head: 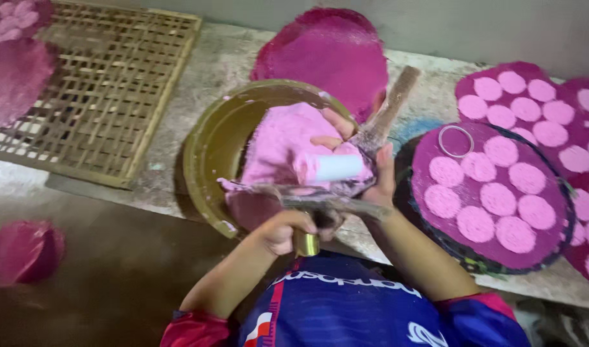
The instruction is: The person scoops pink paste from a large basin into a handheld wooden press and squeezes the press to deposit a round disc onto a tray. They repeat the cycle, occasionally repositioning the tray and arranging finished discs as the batch accumulates.
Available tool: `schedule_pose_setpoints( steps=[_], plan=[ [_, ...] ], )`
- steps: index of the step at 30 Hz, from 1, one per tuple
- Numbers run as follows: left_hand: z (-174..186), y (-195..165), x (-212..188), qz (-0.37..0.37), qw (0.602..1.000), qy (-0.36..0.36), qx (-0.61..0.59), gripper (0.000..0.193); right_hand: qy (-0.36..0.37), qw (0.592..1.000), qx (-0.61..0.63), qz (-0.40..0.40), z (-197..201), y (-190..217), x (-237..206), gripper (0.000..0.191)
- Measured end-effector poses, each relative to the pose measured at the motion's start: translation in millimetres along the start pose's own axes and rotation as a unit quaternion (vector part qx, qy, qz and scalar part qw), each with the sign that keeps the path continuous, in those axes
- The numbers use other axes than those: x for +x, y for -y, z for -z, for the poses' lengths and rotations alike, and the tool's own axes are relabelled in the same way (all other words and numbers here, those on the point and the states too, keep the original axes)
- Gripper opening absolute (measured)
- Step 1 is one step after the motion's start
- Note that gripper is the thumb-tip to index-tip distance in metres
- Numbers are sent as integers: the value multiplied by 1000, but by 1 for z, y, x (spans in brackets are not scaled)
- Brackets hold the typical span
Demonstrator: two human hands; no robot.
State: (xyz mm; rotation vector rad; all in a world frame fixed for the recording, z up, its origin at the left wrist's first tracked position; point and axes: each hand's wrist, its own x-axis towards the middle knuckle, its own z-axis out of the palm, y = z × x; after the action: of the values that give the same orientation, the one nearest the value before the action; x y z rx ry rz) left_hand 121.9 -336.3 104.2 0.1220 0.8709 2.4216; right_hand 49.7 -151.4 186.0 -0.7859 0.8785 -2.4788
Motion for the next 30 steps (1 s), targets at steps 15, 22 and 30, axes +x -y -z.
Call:
schedule_pose_setpoints(
  steps=[15, 22, 30],
  plan=[
    [-190, 69, 71, 109, 942, 16, 316, 44, 176, 676, -678, 229, 27, 190, -182, 25],
    [-174, 136, 169, 118, 852, 170, 481, 54, 13, 818, -563, 113, 73, 251, -251, 110],
    [-196, 151, 267, 144, 870, 110, 459, 89, -110, 919, -276, -260, 165, 279, -367, 98]
  ],
)
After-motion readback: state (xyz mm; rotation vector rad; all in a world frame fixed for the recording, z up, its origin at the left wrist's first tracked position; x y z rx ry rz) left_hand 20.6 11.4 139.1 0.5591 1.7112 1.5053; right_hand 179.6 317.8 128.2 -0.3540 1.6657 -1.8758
